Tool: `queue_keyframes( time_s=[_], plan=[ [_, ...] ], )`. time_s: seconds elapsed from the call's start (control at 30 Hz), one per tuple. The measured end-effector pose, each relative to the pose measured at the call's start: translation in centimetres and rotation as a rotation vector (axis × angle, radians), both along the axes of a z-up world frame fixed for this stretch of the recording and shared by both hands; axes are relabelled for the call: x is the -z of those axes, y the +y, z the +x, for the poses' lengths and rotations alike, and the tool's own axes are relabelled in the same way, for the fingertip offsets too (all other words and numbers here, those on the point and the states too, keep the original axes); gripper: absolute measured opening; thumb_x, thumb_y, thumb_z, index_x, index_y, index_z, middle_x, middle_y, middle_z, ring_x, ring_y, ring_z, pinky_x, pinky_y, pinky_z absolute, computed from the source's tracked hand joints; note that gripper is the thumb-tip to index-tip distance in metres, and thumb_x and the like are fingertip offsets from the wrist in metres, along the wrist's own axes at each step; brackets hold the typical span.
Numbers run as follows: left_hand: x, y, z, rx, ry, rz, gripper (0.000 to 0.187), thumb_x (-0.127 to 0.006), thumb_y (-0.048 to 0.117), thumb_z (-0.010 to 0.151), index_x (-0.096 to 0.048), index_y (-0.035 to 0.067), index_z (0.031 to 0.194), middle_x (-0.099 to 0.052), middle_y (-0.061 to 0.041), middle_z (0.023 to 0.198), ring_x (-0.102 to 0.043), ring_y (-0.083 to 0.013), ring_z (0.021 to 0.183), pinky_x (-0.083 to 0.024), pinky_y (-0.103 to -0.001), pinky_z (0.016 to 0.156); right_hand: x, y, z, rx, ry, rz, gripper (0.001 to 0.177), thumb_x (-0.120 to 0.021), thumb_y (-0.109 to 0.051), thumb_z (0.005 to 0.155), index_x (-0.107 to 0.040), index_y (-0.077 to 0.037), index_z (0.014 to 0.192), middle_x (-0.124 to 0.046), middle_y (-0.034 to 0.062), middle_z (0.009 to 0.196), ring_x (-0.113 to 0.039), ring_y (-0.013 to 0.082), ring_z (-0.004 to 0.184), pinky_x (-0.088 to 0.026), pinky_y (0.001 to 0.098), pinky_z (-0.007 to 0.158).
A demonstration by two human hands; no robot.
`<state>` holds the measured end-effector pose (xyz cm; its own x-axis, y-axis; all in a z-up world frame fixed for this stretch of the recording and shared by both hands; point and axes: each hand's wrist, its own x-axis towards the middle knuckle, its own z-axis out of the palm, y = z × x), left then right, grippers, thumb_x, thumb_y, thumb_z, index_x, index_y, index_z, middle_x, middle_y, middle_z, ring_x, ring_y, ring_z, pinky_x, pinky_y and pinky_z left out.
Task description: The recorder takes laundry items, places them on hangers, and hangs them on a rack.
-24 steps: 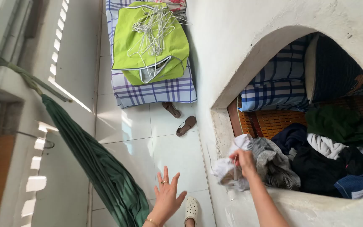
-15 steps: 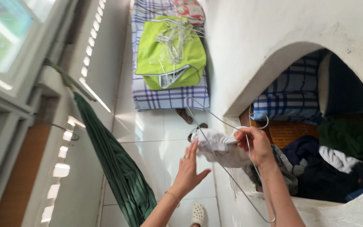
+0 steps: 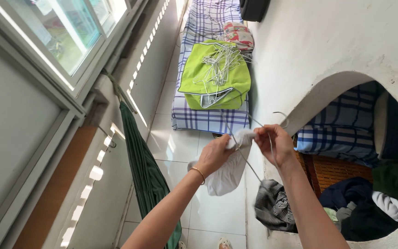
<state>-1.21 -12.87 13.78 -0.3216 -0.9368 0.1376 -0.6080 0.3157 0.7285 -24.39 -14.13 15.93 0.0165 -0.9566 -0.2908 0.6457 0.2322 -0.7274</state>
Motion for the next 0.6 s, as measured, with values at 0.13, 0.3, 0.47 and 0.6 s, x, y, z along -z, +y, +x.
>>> queue_keyframes(
  time_s=[0.13, 0.3, 0.47, 0.6],
  plan=[
    [3.1, -1.4, 1.1, -0.206, 0.141, 0.039, 0.031, -0.070, 0.018, 0.088, -0.064, 0.003, 0.115, -0.073, -0.021, 0.095, -0.070, -0.0391, 0.091, -0.055, -0.046, 0.079, -2.9, 1.7, 1.4, 0.100, 0.081, 0.104, 0.029, -0.042, -0.013, 0.100, -0.063, 0.006, 0.099, -0.069, 0.0168, 0.092, -0.068, 0.0189, 0.073, -0.058, 0.0258, 0.067],
    [1.7, -1.1, 2.3, -0.392, 0.419, 0.498, 0.038, -0.062, 0.017, 0.092, -0.055, 0.001, 0.126, -0.072, -0.014, 0.098, -0.069, -0.0202, 0.083, -0.056, -0.035, 0.072, 1.8, 1.6, -0.6, 0.238, 0.309, -0.011, 0.035, -0.048, -0.009, 0.098, -0.063, -0.019, 0.129, -0.065, 0.0058, 0.070, -0.040, 0.0061, 0.044, -0.033, 0.0216, 0.038],
    [3.2, -0.6, 1.7, -0.397, 0.697, 0.574, 0.042, -0.061, 0.017, 0.095, -0.047, 0.001, 0.131, -0.068, -0.010, 0.104, -0.065, -0.0139, 0.084, -0.055, -0.031, 0.070, 8.6, 3.8, 2.6, 0.088, 0.680, -0.112, 0.039, -0.071, -0.012, 0.092, -0.069, -0.004, 0.129, -0.049, -0.0059, 0.069, -0.036, 0.0029, 0.052, -0.032, 0.0202, 0.044],
    [0.3, 0.3, 1.7, -0.386, 0.923, 0.560, 0.044, -0.058, 0.014, 0.095, -0.039, 0.003, 0.133, -0.063, -0.011, 0.099, -0.061, -0.0139, 0.079, -0.053, -0.030, 0.063, 10.7, 7.0, 7.7, -0.043, 1.019, -0.179, 0.058, -0.092, -0.017, 0.074, -0.065, -0.005, 0.125, -0.048, -0.0001, 0.079, -0.044, 0.0080, 0.065, -0.042, 0.0227, 0.057]
  ],
)
